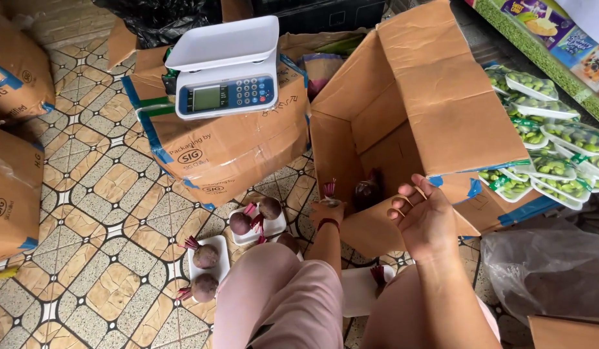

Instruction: Wrapping individual beetroots in plastic film and placing them into cardboard boxes for packaging.

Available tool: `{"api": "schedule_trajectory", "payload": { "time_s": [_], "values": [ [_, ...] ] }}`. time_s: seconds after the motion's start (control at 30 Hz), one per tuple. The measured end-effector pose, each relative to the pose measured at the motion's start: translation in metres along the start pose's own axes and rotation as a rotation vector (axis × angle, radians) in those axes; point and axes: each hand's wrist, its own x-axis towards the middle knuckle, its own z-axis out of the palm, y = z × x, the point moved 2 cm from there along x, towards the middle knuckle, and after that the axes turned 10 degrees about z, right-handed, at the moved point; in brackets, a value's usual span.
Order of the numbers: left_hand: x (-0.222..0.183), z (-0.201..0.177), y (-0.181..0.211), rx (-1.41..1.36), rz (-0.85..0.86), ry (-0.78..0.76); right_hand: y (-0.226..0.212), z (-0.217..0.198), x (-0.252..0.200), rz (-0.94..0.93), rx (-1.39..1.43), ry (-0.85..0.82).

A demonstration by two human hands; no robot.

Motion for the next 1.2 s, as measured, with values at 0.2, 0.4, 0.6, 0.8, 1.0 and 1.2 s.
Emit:
{"api": "schedule_trajectory", "payload": {
  "time_s": [0.2,0.4,0.6,0.8,1.0,1.2],
  "values": [
    [0.024,0.016,-0.017,0.035,0.011,0.018,-0.001,0.002,-0.003,-0.006,0.014,0.016],
    [0.037,0.026,-0.027,0.05,0.027,0.029,-0.001,0.002,-0.006,-0.005,0.016,0.016],
    [-0.016,-0.004,0.011,0.377,0.144,-0.092,0.0,0.003,-0.005,-0.019,0.012,0.024],
    [0.011,0.014,-0.014,0.401,0.095,-0.14,-0.002,0.007,-0.009,-0.032,0.023,0.034],
    [-0.045,-0.021,0.042,0.304,0.194,-0.088,0.002,0.003,0.003,0.008,-0.012,0.058],
    [-0.124,-0.062,0.157,0.61,0.76,0.113,0.006,-0.01,0.024,0.023,-0.027,0.065]
  ]
}}
